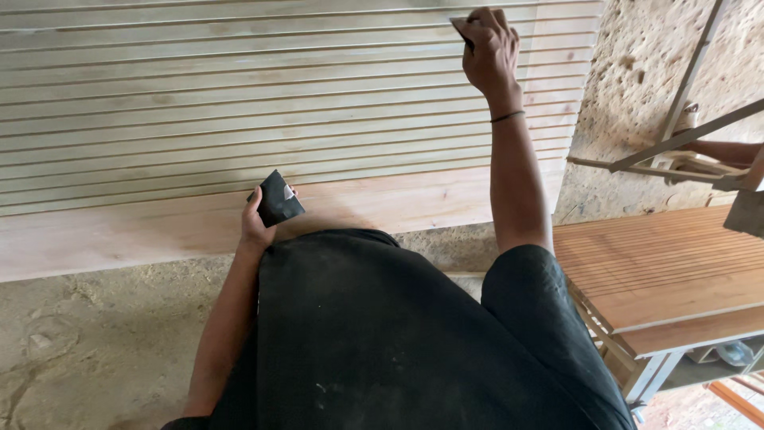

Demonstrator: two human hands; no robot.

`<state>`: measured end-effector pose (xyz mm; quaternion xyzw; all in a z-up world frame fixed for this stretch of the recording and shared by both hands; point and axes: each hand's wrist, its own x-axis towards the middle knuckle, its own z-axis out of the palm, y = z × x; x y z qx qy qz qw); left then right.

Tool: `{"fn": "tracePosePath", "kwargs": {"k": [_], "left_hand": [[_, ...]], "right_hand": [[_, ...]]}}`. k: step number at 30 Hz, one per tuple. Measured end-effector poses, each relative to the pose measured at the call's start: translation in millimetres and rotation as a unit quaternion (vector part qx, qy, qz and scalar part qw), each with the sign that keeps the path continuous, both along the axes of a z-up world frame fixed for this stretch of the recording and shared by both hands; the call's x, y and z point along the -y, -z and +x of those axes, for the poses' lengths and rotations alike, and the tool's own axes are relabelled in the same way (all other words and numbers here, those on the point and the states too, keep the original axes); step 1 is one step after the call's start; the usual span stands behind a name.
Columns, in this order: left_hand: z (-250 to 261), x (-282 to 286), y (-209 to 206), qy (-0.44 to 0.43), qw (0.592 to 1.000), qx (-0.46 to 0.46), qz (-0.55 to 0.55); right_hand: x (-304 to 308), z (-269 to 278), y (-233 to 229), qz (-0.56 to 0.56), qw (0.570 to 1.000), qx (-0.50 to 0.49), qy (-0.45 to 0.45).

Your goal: The person sands a large wooden board using two sanding blocks held in each hand. They move the blocks back and forth along the grain of the wood to smooth the surface.

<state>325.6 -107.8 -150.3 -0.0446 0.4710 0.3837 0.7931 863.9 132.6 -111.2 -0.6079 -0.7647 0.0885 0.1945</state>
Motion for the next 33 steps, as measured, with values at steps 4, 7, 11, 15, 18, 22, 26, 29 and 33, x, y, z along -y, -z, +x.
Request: {"fn": "tracePosePath", "kwargs": {"k": [4,7,11,15,18,22,26,29,33], "left_hand": [[0,3,5,-0.013,1.0,-0.001,-0.001],[-1,1,8,-0.004,1.0,0.01,0.015],[-1,-4,3,0.003,1.0,0.003,0.0],[2,-3,-8,0.006,1.0,-0.026,-0.014],[2,-6,-14,0.015,0.999,-0.022,0.019],[0,-6,-15,0.0,1.0,-0.011,-0.024],[1,-7,-11,0.005,1.0,-0.017,-0.022],[1,-5,-9,0.008,1.0,-0.022,-0.01],[-1,-4,-4,-0.003,0.999,-0.025,-0.022]], "right_hand": [[-1,-7,23,-0.034,0.988,0.046,0.146],[-5,-30,46,-0.105,0.965,0.028,0.238],[-8,-56,52,-0.079,0.974,0.031,0.212],[-5,-53,28,-0.097,0.986,0.026,0.13],[-12,-46,10,-0.049,0.994,0.05,0.082],[-14,-42,0,0.049,0.997,0.036,0.044],[-19,-40,-1,0.026,0.998,0.054,0.036],[-18,-40,4,0.03,0.998,0.049,0.038],[-16,-42,9,0.039,0.998,0.036,0.045]]}}
